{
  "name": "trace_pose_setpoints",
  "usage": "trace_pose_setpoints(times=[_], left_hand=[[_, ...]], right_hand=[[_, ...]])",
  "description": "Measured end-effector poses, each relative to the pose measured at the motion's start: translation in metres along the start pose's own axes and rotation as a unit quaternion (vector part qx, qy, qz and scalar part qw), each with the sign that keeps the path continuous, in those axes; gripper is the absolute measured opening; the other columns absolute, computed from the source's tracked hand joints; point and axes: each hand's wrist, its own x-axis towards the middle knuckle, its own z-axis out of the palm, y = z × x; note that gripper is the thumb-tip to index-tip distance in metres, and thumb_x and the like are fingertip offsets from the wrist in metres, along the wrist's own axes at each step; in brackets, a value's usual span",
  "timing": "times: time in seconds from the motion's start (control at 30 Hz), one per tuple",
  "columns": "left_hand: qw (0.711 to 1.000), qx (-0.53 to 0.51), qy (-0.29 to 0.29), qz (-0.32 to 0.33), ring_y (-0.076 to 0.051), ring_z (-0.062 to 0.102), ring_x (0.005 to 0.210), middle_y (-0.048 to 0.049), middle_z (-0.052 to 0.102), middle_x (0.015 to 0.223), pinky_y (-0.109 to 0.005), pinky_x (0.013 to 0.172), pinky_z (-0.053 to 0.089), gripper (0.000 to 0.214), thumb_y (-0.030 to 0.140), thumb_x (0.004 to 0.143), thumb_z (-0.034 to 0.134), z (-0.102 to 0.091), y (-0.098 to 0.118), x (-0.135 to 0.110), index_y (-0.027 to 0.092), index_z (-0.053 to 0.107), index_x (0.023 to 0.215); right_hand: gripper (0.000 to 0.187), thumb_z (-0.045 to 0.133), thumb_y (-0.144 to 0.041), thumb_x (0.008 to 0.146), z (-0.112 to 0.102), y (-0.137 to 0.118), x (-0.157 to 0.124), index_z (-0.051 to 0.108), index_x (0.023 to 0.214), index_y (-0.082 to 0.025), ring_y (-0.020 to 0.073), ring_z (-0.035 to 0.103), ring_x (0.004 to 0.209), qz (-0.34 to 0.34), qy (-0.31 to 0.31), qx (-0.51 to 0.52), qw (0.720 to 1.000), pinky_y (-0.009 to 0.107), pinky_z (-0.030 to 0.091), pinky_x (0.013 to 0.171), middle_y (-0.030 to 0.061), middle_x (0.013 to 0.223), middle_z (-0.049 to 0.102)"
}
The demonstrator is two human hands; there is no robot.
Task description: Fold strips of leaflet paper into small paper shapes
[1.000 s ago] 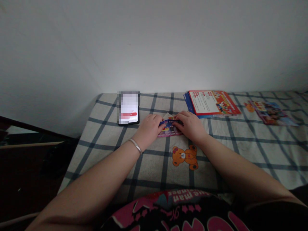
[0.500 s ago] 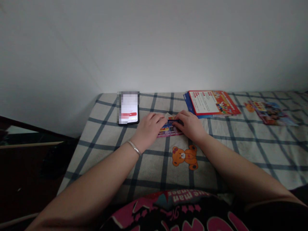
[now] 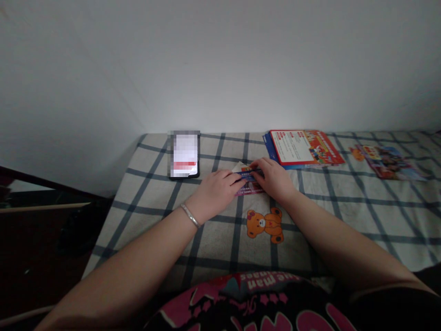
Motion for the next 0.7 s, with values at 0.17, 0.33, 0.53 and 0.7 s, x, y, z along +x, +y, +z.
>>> trace_pose_setpoints(times=[0.17, 0.33, 0.53, 0.7], left_hand=[[1.000, -0.005, -0.012, 0.002, -0.024, 0.055, 0.106, -0.0084, 0.064, 0.116, -0.038, 0.087, 0.050, 0.031, 0.019, 0.094, 0.050, -0.004, 0.001, 0.000, 0.017, 0.060, 0.124], [1.000, -0.007, -0.019, 0.001, -0.024, 0.055, 0.108, -0.0083, 0.064, 0.117, -0.038, 0.088, 0.050, 0.027, 0.020, 0.093, 0.051, -0.007, 0.001, -0.001, 0.017, 0.062, 0.119], [1.000, -0.007, -0.029, -0.006, -0.025, 0.054, 0.112, -0.0095, 0.063, 0.119, -0.038, 0.088, 0.049, 0.027, 0.018, 0.093, 0.051, -0.010, 0.003, -0.002, 0.016, 0.062, 0.117], [0.999, -0.002, -0.035, -0.012, -0.025, 0.054, 0.110, -0.0102, 0.063, 0.117, -0.038, 0.086, 0.050, 0.025, 0.019, 0.094, 0.050, -0.012, 0.006, 0.000, 0.015, 0.062, 0.115]], right_hand=[[0.016, 0.055, -0.019, 0.090, -0.011, -0.001, -0.009, 0.069, 0.098, -0.020, 0.0257, 0.054, 0.101, -0.072, 0.026, -0.067, 0.995, 0.040, 0.046, 0.090, 0.0092, 0.109, 0.067], [0.027, 0.052, -0.014, 0.091, -0.020, -0.004, -0.017, 0.072, 0.105, -0.025, 0.0213, 0.055, 0.090, -0.147, -0.060, -0.072, 0.985, 0.035, 0.047, 0.081, 0.0041, 0.102, 0.070], [0.029, 0.052, -0.015, 0.091, -0.020, -0.004, -0.017, 0.072, 0.109, -0.027, 0.0195, 0.057, 0.089, -0.167, -0.076, -0.076, 0.980, 0.033, 0.046, 0.077, 0.0037, 0.106, 0.069], [0.025, 0.055, -0.019, 0.090, -0.025, -0.011, -0.016, 0.074, 0.103, -0.029, 0.0186, 0.059, 0.086, -0.142, -0.082, -0.116, 0.980, 0.030, 0.044, 0.071, 0.0031, 0.102, 0.069]])
